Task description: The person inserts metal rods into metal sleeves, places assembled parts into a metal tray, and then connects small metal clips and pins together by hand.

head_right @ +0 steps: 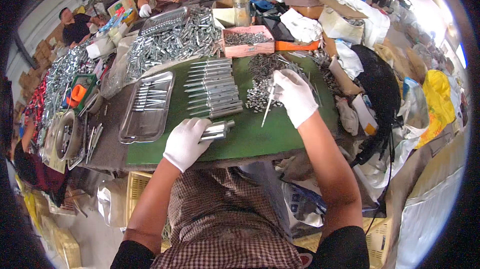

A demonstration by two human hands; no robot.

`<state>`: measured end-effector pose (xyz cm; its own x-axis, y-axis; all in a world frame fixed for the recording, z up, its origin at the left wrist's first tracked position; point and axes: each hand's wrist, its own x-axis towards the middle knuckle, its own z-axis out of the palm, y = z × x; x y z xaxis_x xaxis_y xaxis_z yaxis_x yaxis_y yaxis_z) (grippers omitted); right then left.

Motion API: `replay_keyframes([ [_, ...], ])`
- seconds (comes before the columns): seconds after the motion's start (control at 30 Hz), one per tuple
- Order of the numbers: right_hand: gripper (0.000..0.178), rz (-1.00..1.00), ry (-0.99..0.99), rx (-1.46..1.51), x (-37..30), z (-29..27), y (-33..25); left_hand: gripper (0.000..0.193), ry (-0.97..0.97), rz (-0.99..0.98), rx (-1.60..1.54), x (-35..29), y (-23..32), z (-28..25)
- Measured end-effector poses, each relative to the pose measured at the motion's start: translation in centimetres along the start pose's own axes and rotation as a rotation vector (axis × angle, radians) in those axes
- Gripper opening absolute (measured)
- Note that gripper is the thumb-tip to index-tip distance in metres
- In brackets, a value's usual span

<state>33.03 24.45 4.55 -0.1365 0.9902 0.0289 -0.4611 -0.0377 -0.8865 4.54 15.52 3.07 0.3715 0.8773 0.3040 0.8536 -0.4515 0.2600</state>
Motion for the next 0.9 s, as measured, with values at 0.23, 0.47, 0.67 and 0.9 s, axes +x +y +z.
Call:
replay_keyframes([
  [0.23, 0.015, 0.008, 0.074, -0.011, -1.0, -0.2, 0.4, 0.055, -0.117, 0.061, 0.028, 1.0, -0.1, -0.9],
  [0.47, 0.017, 0.012, 0.123, -0.032, -1.4, 0.7, 0.2, 0.077, 0.074, 0.055, 0.142, 0.3, 0.3, 0.5],
  [0.67, 0.017, -0.029, 0.066, 0.031, -1.3, -0.2, 0.6, 0.076, 0.196, 0.154, 0.155, 1.1, 0.3, 0.9],
  [0.9, 0.014, -0.038, 0.038, -0.117, -1.2, 0.0, -0.1, 0.037, 0.386, 0.187, -0.032, 3.4, 4.3, 0.3],
])
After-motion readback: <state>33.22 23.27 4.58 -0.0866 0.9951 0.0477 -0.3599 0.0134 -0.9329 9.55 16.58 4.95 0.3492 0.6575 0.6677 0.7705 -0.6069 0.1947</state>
